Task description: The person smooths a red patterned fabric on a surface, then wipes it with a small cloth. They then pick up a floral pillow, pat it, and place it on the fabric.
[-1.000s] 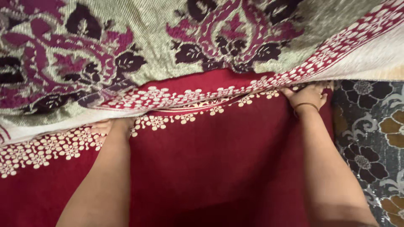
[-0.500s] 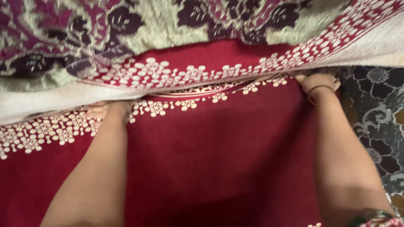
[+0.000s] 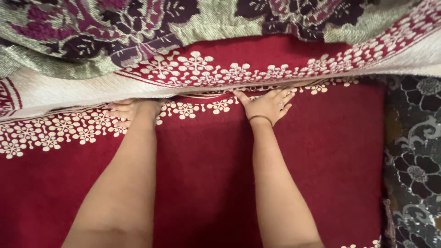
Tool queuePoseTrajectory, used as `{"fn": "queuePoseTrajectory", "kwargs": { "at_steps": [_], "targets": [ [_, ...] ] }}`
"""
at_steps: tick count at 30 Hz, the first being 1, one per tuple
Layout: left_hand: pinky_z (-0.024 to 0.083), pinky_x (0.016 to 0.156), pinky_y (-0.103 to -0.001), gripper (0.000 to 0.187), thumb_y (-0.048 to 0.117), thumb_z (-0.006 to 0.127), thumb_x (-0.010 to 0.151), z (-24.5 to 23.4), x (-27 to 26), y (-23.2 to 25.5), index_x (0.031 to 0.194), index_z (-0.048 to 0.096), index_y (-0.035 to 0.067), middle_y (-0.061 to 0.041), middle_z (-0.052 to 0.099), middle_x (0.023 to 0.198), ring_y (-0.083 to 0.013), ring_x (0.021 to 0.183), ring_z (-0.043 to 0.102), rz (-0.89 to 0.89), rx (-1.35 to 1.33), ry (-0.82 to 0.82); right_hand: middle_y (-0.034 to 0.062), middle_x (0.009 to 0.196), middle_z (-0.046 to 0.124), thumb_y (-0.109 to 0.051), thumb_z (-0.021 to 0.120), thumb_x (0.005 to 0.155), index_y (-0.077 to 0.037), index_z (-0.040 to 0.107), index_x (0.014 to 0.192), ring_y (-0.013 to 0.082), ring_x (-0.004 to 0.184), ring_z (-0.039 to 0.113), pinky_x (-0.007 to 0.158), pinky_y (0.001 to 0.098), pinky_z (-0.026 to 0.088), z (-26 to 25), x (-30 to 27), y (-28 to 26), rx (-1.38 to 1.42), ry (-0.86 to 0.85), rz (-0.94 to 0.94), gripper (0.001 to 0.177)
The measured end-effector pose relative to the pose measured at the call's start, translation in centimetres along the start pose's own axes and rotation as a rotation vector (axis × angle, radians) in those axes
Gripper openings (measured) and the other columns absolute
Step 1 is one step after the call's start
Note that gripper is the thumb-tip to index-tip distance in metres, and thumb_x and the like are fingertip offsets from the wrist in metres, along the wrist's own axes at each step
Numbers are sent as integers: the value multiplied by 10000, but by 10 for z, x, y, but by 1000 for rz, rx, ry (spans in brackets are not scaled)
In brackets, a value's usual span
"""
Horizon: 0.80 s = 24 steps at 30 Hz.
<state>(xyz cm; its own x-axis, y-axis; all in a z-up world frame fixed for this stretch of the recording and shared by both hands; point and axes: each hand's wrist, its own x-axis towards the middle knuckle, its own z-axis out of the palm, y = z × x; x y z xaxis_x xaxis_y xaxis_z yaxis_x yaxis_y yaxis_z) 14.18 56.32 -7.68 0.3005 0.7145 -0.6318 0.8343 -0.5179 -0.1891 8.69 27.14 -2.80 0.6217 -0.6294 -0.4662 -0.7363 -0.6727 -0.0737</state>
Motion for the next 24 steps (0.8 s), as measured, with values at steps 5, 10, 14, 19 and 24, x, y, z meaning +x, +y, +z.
{"fn": "queuePoseTrajectory", "kwargs": {
  "at_steps": [5, 10, 14, 19, 24],
  "targets": [
    [8, 1269, -598, 1533, 766, 754, 725, -12, -17, -9, 1564, -228, -61, -244, -226, 1685, -423, 1566, -174, 67, -20, -37, 244, 1678, -61, -905, 705, 591, -53, 31, 1618, 375, 1572, -103, 1268, 463, 48, 0, 26, -31, -157, -195, 201, 1495],
    [18, 1212, -630, 1322, 702, 683, 841, 16, -52, -29, 1507, -31, -189, -384, -69, 1620, -517, 1505, -120, 346, 54, 324, 122, 1685, -49, -789, 764, 483, -164, -42, 1614, 265, 1541, 9, 1235, 328, 150, 46, 66, -28, 685, 88, 501, 1523],
    [31, 1269, -596, 1329, 723, 665, 822, 36, -128, -24, 1532, 47, -214, -399, 16, 1631, -533, 1525, -27, 537, 8, 169, 229, 1688, -111, -841, 699, 715, -139, -10, 1620, 350, 1580, -118, 1292, 406, 27, 40, 67, -22, -11, -74, 249, 1347],
    [-19, 1232, -608, 1435, 774, 754, 707, 18, -160, 12, 1544, 78, -175, -376, -98, 1634, -512, 1522, -121, 419, -51, 59, 267, 1685, -44, -853, 735, 664, -9, -5, 1620, 396, 1575, -29, 1272, 457, 95, 20, 27, -11, -47, -2, 40, 1475],
    [-35, 1233, -603, 1409, 781, 754, 714, 14, -163, 32, 1605, 96, -89, -332, -200, 1650, -457, 1542, -181, 268, 2, -4, 271, 1698, 109, -874, 660, 751, 82, 171, 1586, 382, 1586, 58, 1268, 519, 134, 22, 23, 37, 48, 155, -190, 1360]
  ]
}}
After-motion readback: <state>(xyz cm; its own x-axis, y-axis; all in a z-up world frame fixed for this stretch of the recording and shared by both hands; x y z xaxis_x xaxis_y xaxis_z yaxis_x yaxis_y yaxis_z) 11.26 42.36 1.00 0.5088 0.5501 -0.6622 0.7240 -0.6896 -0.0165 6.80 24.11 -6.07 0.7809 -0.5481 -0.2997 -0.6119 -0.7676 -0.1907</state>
